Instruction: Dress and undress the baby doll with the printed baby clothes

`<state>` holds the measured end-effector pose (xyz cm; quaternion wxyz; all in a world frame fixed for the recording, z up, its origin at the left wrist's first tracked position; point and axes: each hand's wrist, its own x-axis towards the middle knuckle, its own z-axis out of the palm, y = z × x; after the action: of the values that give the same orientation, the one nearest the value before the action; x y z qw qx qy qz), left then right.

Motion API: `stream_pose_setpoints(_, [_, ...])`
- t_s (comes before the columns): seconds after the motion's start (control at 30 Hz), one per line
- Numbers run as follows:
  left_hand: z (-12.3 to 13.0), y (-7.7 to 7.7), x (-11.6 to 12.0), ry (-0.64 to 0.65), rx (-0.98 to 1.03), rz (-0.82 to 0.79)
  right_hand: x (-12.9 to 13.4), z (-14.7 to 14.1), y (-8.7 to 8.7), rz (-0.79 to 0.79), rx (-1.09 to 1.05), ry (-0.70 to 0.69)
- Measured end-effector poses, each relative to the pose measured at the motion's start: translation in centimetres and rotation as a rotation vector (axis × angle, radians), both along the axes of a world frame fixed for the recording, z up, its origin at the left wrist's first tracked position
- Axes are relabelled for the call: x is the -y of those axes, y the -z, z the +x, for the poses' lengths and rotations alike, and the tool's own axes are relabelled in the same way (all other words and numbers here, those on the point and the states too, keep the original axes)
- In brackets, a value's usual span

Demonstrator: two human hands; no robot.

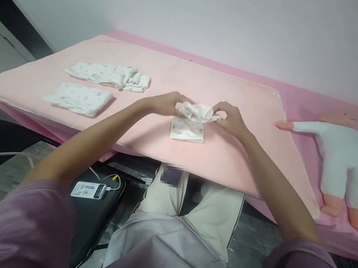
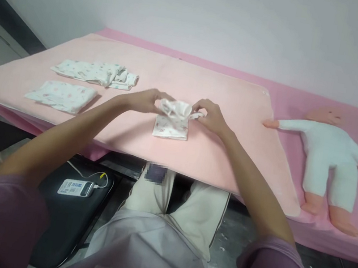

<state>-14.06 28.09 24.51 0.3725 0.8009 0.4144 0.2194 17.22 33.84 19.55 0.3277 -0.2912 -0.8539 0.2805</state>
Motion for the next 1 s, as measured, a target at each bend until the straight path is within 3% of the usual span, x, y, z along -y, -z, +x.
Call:
stream_pose_setpoints(0.07, [-1.1,1.0,1.1,0.187,-0.143,-0.005,0.8,1.0,1.2,0.056,0.139,-0.132])
stream_pose_setpoints(0.13, [-2.1,2.2,1.9,0.223,-0.217,-0.029,1.6,1.6,2.1,0.044,0.202,-0.155])
stream_pose_setpoints(0.17, [-2.4,2.8,2.2,0.154,-0.216,-0.038,1.9,1.8,2.4,0.01,0.196,-0.127])
stream_pose_setpoints(0.3, [-2.0,4.9,2.3,-0.319,-0.2,-0.043,2.5,0.5,2.8,-0.168,0.129,0.008])
stream_pose_setpoints(0.43, [-0.8,5.6,1.9,-0.487,-0.277,-0.098,1.6,-2.2,2.1,-0.176,0.287,0.15])
stream_pose_setpoints(0.53, [-0.7,5.4,2.1,-0.482,-0.037,-0.266,0.6,-3.0,1.3,-0.31,0.328,0.126])
stream_pose_setpoints(0.67, [-0.8,4.8,3.8,-0.52,0.353,-0.426,0.1,-3.0,0.4,-0.638,0.168,-0.04])
stream_pose_setpoints(0.77, [-0.7,4.3,5.4,-0.542,0.595,-0.466,0.8,-3.9,-0.2,-0.809,0.024,-0.042])
stream_pose_setpoints(0.87, [-1.0,4.1,6.7,-0.46,0.74,-0.507,2.3,-6.0,-0.8,-0.954,-0.141,-0.057])
stream_pose_setpoints(1.0, [-2.3,4.3,8.5,-0.419,0.763,-0.498,4.6,-8.8,-1.4,-1.051,-0.291,-0.155])
